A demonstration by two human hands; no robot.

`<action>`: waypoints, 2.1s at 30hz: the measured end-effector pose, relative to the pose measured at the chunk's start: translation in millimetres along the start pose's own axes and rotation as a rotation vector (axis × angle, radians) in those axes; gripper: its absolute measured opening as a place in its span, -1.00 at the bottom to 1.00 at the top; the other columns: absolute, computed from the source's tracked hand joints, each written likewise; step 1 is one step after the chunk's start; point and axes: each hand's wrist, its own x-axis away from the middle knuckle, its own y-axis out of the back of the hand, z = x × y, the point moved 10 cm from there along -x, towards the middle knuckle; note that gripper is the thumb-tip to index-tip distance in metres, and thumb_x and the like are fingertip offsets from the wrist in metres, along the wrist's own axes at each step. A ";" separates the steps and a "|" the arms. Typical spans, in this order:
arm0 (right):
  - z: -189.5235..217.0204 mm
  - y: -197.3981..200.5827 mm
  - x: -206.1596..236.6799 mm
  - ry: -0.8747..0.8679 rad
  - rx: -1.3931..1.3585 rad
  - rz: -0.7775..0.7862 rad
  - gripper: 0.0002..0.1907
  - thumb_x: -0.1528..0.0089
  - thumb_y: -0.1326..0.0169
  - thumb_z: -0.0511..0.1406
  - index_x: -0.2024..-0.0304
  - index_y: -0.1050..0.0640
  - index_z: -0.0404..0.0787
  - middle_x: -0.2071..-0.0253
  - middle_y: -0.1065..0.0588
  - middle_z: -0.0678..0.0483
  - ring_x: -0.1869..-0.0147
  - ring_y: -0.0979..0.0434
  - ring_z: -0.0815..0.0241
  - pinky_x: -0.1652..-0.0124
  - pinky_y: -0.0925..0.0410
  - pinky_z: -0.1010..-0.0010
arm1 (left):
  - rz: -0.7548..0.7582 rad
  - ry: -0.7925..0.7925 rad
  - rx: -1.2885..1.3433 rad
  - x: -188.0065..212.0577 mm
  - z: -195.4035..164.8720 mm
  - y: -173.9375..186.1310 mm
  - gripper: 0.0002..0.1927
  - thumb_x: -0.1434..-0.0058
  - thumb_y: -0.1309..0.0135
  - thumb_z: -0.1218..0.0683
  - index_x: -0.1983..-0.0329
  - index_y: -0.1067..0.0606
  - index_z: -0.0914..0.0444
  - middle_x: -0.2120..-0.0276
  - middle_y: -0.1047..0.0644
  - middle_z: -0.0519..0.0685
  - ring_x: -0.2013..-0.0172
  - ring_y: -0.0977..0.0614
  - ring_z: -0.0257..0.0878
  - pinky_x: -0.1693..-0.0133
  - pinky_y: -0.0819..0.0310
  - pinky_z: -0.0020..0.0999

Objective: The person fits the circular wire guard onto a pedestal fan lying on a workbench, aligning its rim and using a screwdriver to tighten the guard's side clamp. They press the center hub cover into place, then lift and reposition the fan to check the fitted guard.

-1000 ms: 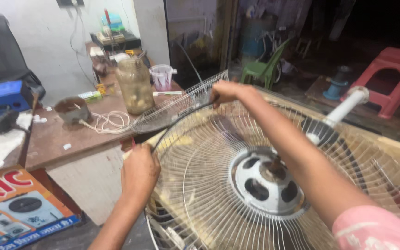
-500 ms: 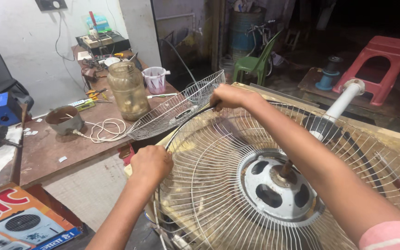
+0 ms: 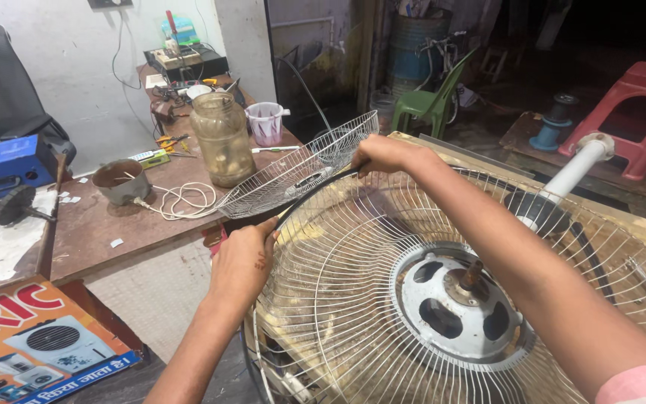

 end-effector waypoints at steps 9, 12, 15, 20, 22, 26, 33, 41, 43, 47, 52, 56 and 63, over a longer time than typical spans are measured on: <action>-6.2 0.2 4.6 -0.115 -0.276 0.126 -0.68 -0.33 -0.02 -0.29 -0.12 -0.62 -0.01 0.12 -0.69 0.14 0.00 -0.66 0.25 -0.10 -0.44 0.31 | -0.044 0.074 0.025 0.4 -3.4 19.2 -0.69 -0.33 0.04 0.00 -0.05 -0.61 0.06 0.22 -0.63 0.24 0.12 -0.65 0.21 0.06 -0.51 0.11; -6.3 2.8 1.2 -0.113 -0.230 0.141 -0.70 -0.33 -0.03 -0.30 -0.09 -0.63 -0.05 0.13 -0.69 0.14 0.00 -0.68 0.26 -0.10 -0.45 0.31 | -0.053 0.055 0.053 -0.7 -5.8 19.9 -0.71 -0.32 0.04 -0.01 0.02 -0.63 0.09 0.25 -0.63 0.24 0.14 -0.64 0.22 0.09 -0.51 0.12; -3.6 4.0 0.3 -0.101 -0.227 0.138 -0.70 -0.31 -0.03 -0.32 -0.06 -0.66 -0.04 0.15 -0.70 0.14 0.01 -0.69 0.25 -0.08 -0.46 0.29 | -0.052 0.020 0.003 -2.1 -10.6 15.0 -0.72 -0.32 0.03 0.00 0.08 -0.65 0.14 0.29 -0.63 0.26 0.18 -0.65 0.23 0.11 -0.52 0.13; -4.0 1.8 13.8 -0.200 -0.108 0.143 -0.70 -0.25 -0.20 -0.20 -0.03 -0.66 -0.05 0.15 -0.68 0.08 0.06 -0.67 0.15 0.00 -0.45 0.21 | -0.106 -0.024 -0.103 2.6 -19.8 6.3 -0.74 -0.31 0.03 0.04 0.14 -0.63 0.22 0.35 -0.63 0.27 0.26 -0.68 0.21 0.17 -0.54 0.10; 4.9 5.6 20.6 -0.123 -0.129 0.104 -0.71 -0.24 -0.18 -0.24 -0.02 -0.66 -0.06 0.15 -0.68 0.07 0.07 -0.68 0.15 0.02 -0.46 0.22 | -0.133 -0.039 -0.139 7.2 -24.8 1.7 -0.74 -0.32 0.03 0.05 0.16 -0.62 0.27 0.37 -0.62 0.28 0.28 -0.67 0.21 0.21 -0.54 0.10; -18.1 10.6 41.5 -0.175 -0.076 0.081 -0.68 -0.22 -0.17 -0.25 -0.05 -0.63 0.02 0.06 -0.65 0.07 0.01 -0.64 0.11 0.02 -0.43 0.19 | -0.135 -0.109 -0.172 13.4 -33.6 -7.3 -0.77 -0.30 0.05 0.11 0.22 -0.59 0.30 0.39 -0.60 0.31 0.29 -0.67 0.23 0.23 -0.53 0.12; -140.2 14.1 137.5 -0.345 0.053 0.103 -0.61 -0.24 -0.15 -0.20 -0.14 -0.62 0.02 -0.04 -0.63 -0.02 -0.14 -0.63 0.02 -0.11 -0.46 0.20 | -0.096 -0.113 -0.214 30.4 -43.2 -24.9 -0.79 -0.25 0.09 0.16 0.24 -0.58 0.25 0.37 -0.62 0.27 0.26 -0.68 0.20 0.19 -0.52 0.14; -229.8 -45.5 245.9 -0.699 -0.303 0.209 -0.39 -0.35 0.04 0.02 -0.33 -0.39 -0.16 -0.02 -0.65 -0.05 -0.08 -0.69 0.12 -0.05 -0.48 0.17 | -0.028 -0.028 -0.302 39.4 -66.8 -38.5 -0.77 -0.30 0.11 0.11 0.13 -0.56 0.19 0.35 -0.63 0.24 0.23 -0.69 0.20 0.18 -0.55 0.14; -245.5 -43.2 255.7 -0.722 -0.386 0.119 -0.38 -0.35 0.03 0.05 -0.36 -0.36 -0.11 0.01 -0.60 0.00 0.00 -0.61 0.13 0.00 -0.49 0.22 | -0.006 -0.011 -0.335 38.2 -70.1 -45.6 -0.77 -0.32 0.11 0.09 0.12 -0.55 0.19 0.36 -0.64 0.22 0.23 -0.70 0.19 0.17 -0.56 0.13; -268.0 -42.5 263.9 -0.638 -0.505 -0.044 -0.47 -0.38 0.04 0.01 -0.18 -0.60 -0.17 0.15 -0.59 0.00 0.16 -0.53 0.18 0.14 -0.44 0.31 | -0.021 -0.034 -0.325 34.8 -78.6 -64.0 -0.77 -0.34 0.11 0.07 0.08 -0.55 0.19 0.37 -0.63 0.25 0.25 -0.69 0.22 0.19 -0.56 0.13; -277.7 -34.3 271.4 -0.599 -0.408 -0.171 -0.63 -0.31 -0.11 -0.08 0.00 -0.69 -0.15 0.30 -0.61 0.09 0.27 -0.54 0.28 0.24 -0.43 0.35 | -0.052 -0.045 -0.303 35.1 -84.9 -81.4 -0.78 -0.32 0.10 0.10 0.11 -0.55 0.21 0.34 -0.63 0.24 0.24 -0.68 0.23 0.20 -0.54 0.15; -271.6 -30.3 287.3 -0.632 -0.419 -0.143 -0.69 -0.31 -0.11 -0.14 0.10 -0.73 -0.17 0.45 -0.58 0.08 0.43 -0.51 0.28 0.36 -0.43 0.34 | -0.038 -0.020 -0.321 40.9 -91.3 -92.0 -0.78 -0.36 0.09 0.05 0.10 -0.55 0.19 0.33 -0.63 0.25 0.23 -0.67 0.24 0.18 -0.55 0.15; -284.0 -31.9 313.7 -0.565 -0.405 -0.148 -0.66 -0.38 0.02 -0.14 -0.03 -0.63 -0.17 0.46 -0.58 0.07 0.40 -0.57 0.24 0.33 -0.44 0.29 | -0.042 -0.022 -0.297 50.1 -115.2 -106.0 -0.75 -0.29 0.07 0.10 0.06 -0.58 0.16 0.31 -0.63 0.26 0.21 -0.68 0.23 0.15 -0.55 0.14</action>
